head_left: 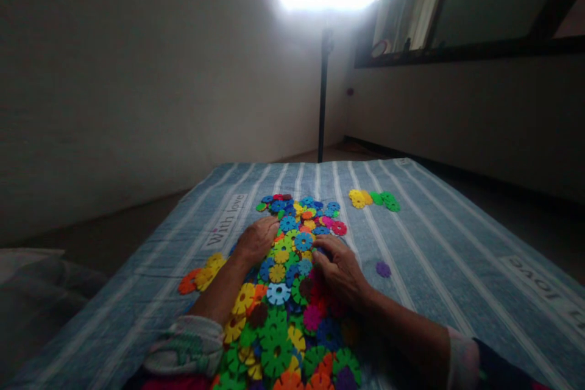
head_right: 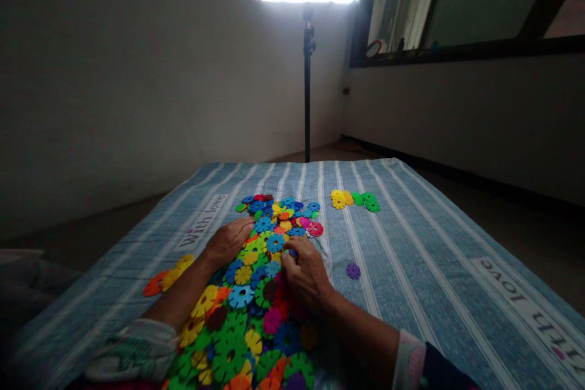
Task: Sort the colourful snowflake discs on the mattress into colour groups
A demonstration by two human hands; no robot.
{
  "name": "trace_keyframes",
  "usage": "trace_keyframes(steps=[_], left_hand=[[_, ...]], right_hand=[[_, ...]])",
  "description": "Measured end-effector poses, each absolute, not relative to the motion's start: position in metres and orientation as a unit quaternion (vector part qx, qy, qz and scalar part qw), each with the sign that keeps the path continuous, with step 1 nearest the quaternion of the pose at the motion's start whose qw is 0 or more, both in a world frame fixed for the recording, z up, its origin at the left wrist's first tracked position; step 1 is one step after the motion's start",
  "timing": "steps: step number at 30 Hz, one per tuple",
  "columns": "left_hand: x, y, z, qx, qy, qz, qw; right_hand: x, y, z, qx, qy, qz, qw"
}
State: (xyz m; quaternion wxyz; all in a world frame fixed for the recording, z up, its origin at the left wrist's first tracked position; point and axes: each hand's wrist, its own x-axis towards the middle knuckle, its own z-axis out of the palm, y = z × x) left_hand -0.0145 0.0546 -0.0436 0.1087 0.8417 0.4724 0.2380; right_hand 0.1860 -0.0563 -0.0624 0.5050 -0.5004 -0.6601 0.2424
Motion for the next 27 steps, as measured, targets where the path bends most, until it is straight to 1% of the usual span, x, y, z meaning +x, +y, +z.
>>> trace_keyframes(steps=[4, 7, 10, 12, 14, 17, 24, 27], left_hand=[[-0.016, 0.056, -0.046, 0.841, 0.471, 0.241, 0.113], [-0.017, 0.056, -0.047, 0.840, 0.474, 0.240, 0.112], [-0.017, 0.055, -0.047, 0.842, 0.472, 0.239, 0.104], [-0.017, 0.054, -0.048, 0.846, 0.468, 0.235, 0.098], [-0.017, 0.054, -0.049, 0.844, 0.474, 0.231, 0.096], [-0.017, 0.054, -0.049, 0.837, 0.485, 0.234, 0.094], [-0.017, 0.054, -0.049, 0.844, 0.471, 0.236, 0.098], [-0.017, 0.054, -0.049, 0.844, 0.473, 0.234, 0.097]], right_hand=[[0.189, -0.055, -0.059, -0.497, -0.667, 0.231, 0.504], [0.209, -0.062, -0.064, -0.519, -0.671, 0.155, 0.507], [0.234, -0.076, -0.080, -0.574, -0.667, 0.082, 0.467], [0.245, -0.087, -0.091, -0.599, -0.674, 0.068, 0.427], [0.245, -0.095, -0.100, -0.604, -0.681, 0.063, 0.408], [0.232, -0.098, -0.104, -0.592, -0.685, 0.076, 0.418], [0.200, -0.093, -0.094, -0.565, -0.660, 0.182, 0.460], [0.193, -0.094, -0.091, -0.553, -0.665, 0.200, 0.460]])
